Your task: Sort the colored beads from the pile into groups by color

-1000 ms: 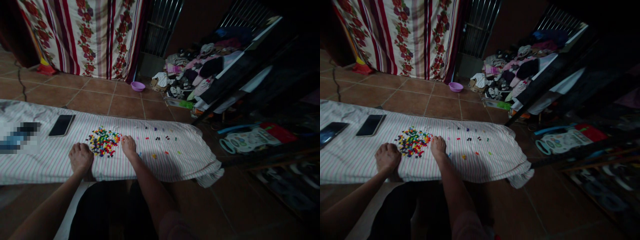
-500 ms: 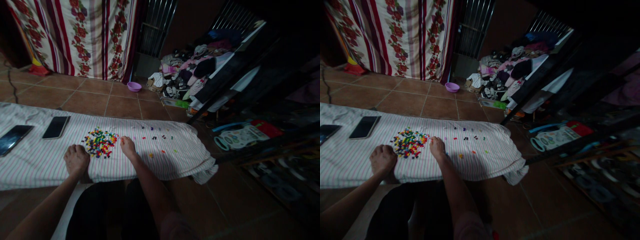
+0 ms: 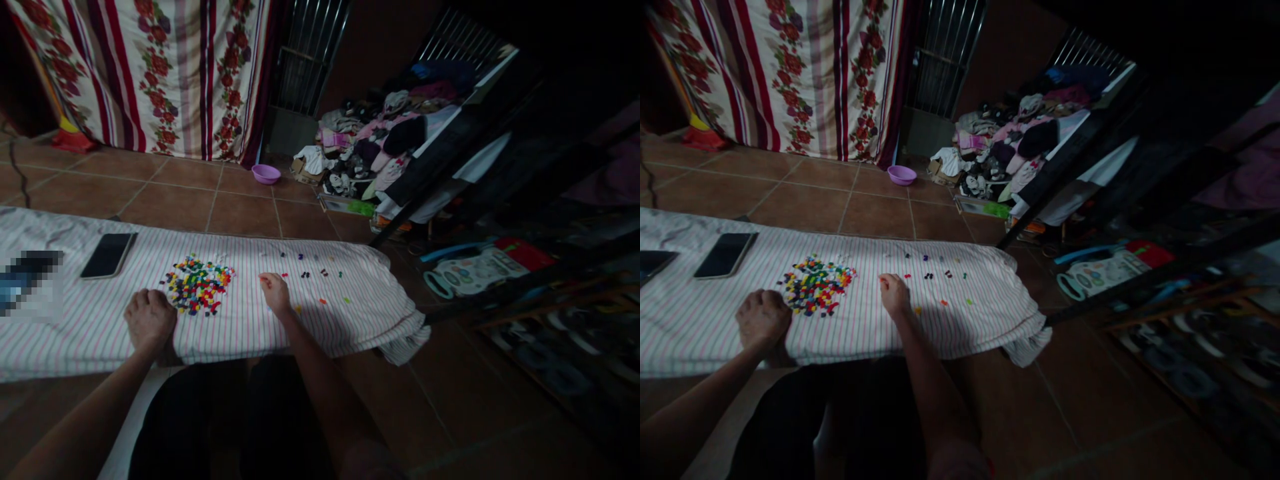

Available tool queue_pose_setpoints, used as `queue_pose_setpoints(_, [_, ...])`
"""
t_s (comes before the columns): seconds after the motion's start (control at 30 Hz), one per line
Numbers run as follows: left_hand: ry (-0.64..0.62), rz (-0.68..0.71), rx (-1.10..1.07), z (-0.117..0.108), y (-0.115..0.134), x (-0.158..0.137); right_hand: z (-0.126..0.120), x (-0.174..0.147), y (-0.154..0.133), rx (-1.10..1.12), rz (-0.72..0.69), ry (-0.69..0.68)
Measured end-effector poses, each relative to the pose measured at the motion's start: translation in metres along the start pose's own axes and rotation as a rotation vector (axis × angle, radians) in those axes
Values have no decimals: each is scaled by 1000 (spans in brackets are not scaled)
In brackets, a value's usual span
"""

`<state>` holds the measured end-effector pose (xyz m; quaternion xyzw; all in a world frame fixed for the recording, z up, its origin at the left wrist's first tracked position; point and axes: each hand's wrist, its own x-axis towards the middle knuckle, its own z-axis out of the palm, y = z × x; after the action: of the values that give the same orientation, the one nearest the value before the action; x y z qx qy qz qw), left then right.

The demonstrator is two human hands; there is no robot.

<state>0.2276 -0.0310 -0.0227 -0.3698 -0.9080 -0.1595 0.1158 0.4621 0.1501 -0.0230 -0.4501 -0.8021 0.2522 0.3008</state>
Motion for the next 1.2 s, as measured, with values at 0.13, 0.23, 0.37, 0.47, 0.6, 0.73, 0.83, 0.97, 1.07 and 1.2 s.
queue_pose_setpoints(0.13, [-17,-22,-40,-7,4,0,-16,-5,16,2,39,56])
queue_pose_setpoints(0.23, [-41,-29,-46,-12,6,1,-32,-8,30,-4,76,114])
queue_pose_setpoints(0.37, [-39,-29,-31,-10,4,0,-61,-12,53,-31,133,232])
queue_pose_setpoints(0.47, [-25,-18,-21,-6,2,0,-85,-20,75,-72,175,299])
queue_pose_setpoints(0.6, [-17,-22,-30,-8,3,-1,-108,-38,105,-133,207,346])
queue_pose_setpoints(0.73, [-47,-45,-47,-12,7,0,-116,-54,122,-174,199,319])
queue_pose_setpoints(0.83, [-58,-51,-62,-13,7,0,-116,-59,126,-200,205,279])
queue_pose_setpoints(0.97, [-20,-46,-71,-11,6,-1,-116,-59,128,-198,177,232])
queue_pose_setpoints(1.07, [-17,-35,-61,-9,4,-1,-118,-60,129,-206,158,223])
queue_pose_setpoints(1.2, [-14,-36,-62,-5,2,0,-122,-63,132,-221,114,170])
